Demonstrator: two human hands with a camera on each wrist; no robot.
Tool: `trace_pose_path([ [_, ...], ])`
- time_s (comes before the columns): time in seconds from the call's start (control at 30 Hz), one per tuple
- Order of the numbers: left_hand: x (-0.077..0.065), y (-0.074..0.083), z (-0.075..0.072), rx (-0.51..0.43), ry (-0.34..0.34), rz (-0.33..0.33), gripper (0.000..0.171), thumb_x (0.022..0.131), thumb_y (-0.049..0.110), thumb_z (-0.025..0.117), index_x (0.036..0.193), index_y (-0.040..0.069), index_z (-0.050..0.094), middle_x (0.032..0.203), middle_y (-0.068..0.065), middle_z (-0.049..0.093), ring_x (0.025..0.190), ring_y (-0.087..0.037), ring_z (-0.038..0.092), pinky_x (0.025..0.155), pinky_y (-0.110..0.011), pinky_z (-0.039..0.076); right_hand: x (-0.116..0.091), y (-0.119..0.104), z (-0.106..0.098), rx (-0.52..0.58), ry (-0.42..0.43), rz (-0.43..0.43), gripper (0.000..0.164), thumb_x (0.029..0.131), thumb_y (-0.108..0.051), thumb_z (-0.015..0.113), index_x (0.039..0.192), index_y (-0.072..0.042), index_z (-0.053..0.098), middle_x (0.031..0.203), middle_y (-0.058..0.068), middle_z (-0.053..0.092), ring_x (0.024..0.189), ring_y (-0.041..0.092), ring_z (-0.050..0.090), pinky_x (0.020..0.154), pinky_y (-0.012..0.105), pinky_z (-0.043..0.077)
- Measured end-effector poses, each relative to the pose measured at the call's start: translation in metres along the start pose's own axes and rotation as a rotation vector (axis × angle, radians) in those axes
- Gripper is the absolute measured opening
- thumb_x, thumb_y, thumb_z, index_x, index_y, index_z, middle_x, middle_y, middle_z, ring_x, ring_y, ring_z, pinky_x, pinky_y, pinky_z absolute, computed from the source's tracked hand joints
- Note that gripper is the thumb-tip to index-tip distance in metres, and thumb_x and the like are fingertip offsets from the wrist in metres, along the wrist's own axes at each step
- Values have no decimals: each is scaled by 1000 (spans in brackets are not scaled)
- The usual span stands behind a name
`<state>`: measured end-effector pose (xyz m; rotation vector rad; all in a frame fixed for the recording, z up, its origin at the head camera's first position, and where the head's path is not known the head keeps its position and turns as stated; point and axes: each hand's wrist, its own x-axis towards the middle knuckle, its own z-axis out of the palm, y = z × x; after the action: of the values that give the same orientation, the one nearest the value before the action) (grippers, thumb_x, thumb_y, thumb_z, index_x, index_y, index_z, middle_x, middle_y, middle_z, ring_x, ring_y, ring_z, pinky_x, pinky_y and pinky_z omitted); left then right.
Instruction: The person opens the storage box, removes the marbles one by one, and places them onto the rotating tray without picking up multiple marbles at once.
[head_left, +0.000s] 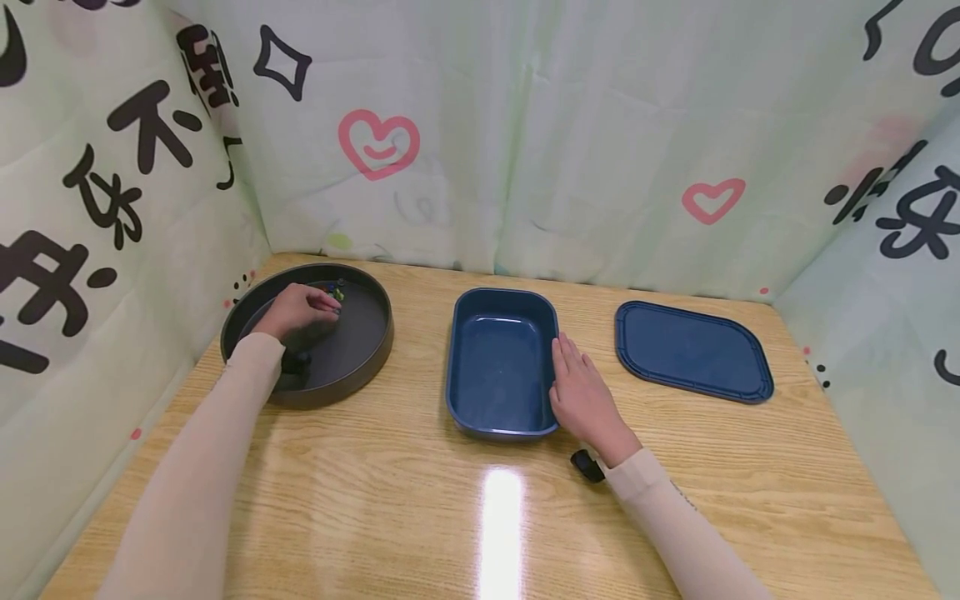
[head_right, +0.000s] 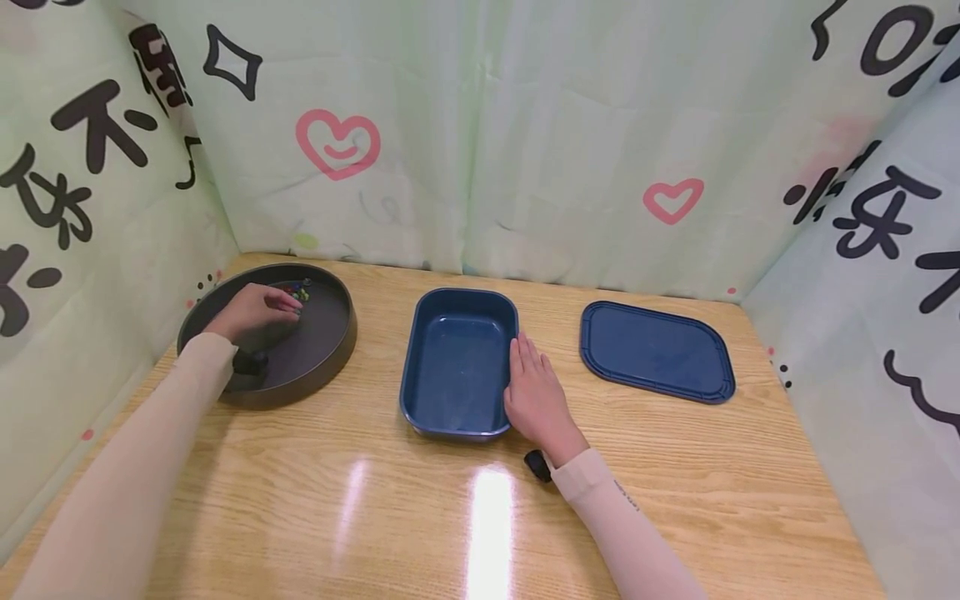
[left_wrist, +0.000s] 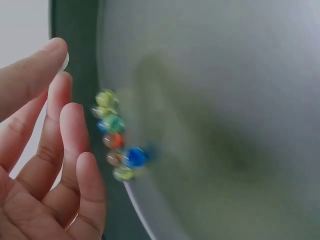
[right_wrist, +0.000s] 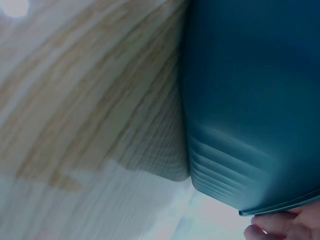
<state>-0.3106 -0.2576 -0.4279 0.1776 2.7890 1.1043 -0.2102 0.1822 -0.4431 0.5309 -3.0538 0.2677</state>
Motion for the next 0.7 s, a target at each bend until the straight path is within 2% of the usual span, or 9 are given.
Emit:
trace_pose_path([
  [0.2, -3, 17, 1, 12, 59, 31, 23, 85, 13, 68, 104, -1, 69, 96, -17, 69, 83, -19, 61, 81, -37, 47, 0, 0, 0, -3, -9, 4, 58, 93, -10, 40, 144, 11, 21, 154, 25, 19, 142, 37, 23, 113, 52, 24],
  [0.4, -6, 37, 8, -23, 128, 58, 21, 85, 16, 70, 102, 4, 71, 92, -13, 68, 78, -16, 56, 73, -28, 44, 1, 0, 0, -1, -21, 13, 59, 94, -10, 40, 145, 11, 21, 154, 24, 18, 143, 37, 22, 114, 52, 23],
  [0.53, -10, 52, 13, -55, 161, 90, 21, 84, 17, 70, 102, 6, 71, 93, -13, 69, 77, -16, 57, 71, -27, 45, 1, -1, -1, -6, -20, 12, 59, 93, -11, 41, 145, 11, 21, 154, 24, 18, 143, 37, 22, 114, 52, 23],
  [0.7, -17, 74, 22, -80, 162, 106, 21, 86, 19, 69, 104, 7, 70, 95, -13, 69, 81, -20, 60, 72, -29, 46, 1, -1, -1, -3, -16, 11, 59, 93, -10, 41, 145, 11, 21, 154, 24, 18, 143, 37, 22, 114, 52, 23],
])
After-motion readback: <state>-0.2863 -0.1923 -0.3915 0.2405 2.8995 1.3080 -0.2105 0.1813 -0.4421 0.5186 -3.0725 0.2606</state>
